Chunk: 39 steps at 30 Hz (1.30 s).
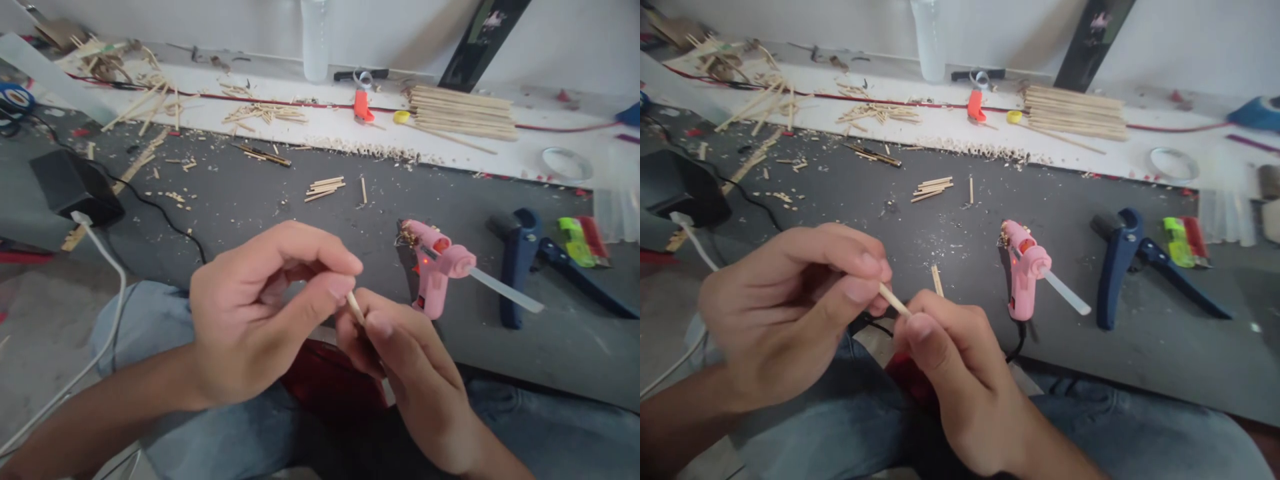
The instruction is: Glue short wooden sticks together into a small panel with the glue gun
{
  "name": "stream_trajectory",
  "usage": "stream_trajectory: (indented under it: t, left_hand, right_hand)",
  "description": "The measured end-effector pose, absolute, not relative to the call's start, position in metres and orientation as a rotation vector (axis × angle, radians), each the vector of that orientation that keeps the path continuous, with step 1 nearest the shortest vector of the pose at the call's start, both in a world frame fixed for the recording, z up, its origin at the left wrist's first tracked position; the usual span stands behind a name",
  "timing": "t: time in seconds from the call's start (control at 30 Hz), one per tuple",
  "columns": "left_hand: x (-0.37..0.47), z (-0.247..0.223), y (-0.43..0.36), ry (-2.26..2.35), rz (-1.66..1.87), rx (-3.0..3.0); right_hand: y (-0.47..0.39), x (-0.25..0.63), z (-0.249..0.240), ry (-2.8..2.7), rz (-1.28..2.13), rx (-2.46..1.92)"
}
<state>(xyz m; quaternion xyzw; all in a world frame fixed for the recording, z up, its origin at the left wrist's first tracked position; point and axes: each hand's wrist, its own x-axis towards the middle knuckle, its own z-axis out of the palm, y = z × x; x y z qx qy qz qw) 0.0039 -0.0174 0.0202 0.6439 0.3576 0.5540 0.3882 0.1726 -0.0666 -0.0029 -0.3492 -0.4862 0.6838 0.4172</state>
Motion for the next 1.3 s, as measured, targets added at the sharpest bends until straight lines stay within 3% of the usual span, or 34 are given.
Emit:
stream_trajectory:
  t: [0.4,0.73,1.0,1.17,1.3]
  left_hand:
    - [-0.006,0.032,-0.02,0.857,1.221,2.23]
    - [-0.005,0.031,-0.02,1.006,1.401,2.002]
    - [-0.005,0.026,-0.019,0.889,1.305,1.9]
    - [-0.003,0.016,-0.021,0.932,1.007,1.835]
    - [-0.003,0.025,-0.019,0.942,1.075,1.707]
  right_hand:
    - [-0.073,0.174,-0.004,-1.318,1.646,-0.998]
    - [-0.07,0.169,-0.011,-1.301,1.45,-0.907]
    - [-0.071,0.169,-0.013,-1.409,1.339,-0.966]
    - [-0.065,0.169,-0.013,-1.423,1.264,-1.001]
    - [-0.068,0.167,-0.012,-1.594,1.334,-1.084]
